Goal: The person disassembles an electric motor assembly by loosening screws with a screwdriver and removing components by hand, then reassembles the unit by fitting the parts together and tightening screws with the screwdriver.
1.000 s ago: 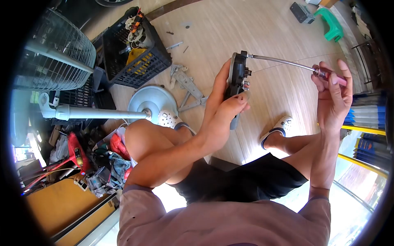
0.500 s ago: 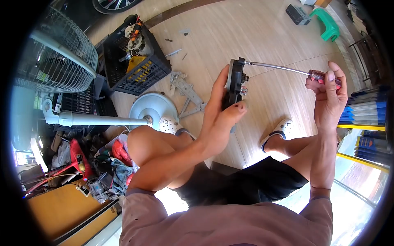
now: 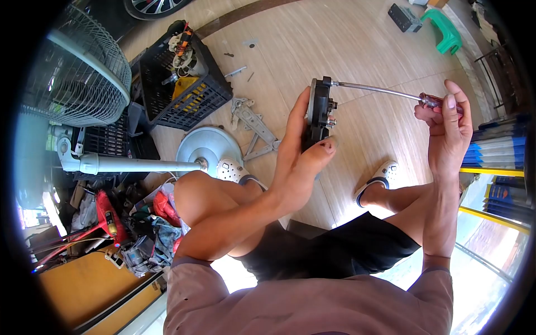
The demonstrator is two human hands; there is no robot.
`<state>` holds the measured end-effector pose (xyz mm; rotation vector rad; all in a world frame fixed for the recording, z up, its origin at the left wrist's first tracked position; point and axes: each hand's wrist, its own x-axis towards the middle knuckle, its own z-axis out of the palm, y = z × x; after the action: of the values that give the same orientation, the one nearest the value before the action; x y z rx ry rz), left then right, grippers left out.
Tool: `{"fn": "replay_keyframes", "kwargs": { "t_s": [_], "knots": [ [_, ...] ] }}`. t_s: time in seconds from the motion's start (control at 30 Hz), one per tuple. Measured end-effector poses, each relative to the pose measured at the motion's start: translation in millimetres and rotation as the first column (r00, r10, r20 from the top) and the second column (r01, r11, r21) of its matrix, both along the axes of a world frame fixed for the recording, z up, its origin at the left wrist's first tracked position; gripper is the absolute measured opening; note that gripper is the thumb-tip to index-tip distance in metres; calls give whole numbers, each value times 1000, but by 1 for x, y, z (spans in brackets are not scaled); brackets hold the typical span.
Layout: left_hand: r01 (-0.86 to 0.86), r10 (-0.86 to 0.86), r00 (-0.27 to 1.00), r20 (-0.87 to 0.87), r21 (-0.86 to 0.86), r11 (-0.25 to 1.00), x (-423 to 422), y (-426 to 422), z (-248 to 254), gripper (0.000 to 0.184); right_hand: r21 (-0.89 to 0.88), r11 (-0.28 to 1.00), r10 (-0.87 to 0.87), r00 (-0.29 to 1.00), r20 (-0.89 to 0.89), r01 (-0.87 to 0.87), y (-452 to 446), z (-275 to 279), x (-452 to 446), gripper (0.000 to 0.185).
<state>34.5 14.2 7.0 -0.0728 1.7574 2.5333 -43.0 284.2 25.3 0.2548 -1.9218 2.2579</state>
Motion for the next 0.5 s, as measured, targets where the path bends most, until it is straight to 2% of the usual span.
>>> {"fn": "replay_keyframes", "kwargs": {
  "t_s": [0.1, 0.27, 0.37, 0.43, 0.5],
  "knots": [
    [6, -6, 1000, 1, -5, 1000, 0, 0, 0, 86, -97, 991, 87, 995, -41, -90, -4, 4, 0, 41],
    [8, -8, 1000, 8, -19, 1000, -1, 0, 0, 86, -232, 970, 47, 992, -118, -73, -25, 13, 4, 39],
    [12, -12, 1000, 4, -14, 1000, -1, 0, -1, 85, -125, 986, 99, 990, -105, -112, -4, 2, -2, 39],
    [11, -12, 1000, -13, -16, 1000, 0, 0, -1, 85, -35, 999, 18, 1000, -21, -19, 2, 0, 0, 39],
    [11, -11, 1000, -19, -22, 1000, 1, 0, -1, 85, -29, 999, 18, 1000, 2, -18, 5, -1, 0, 39]
  ]
}}
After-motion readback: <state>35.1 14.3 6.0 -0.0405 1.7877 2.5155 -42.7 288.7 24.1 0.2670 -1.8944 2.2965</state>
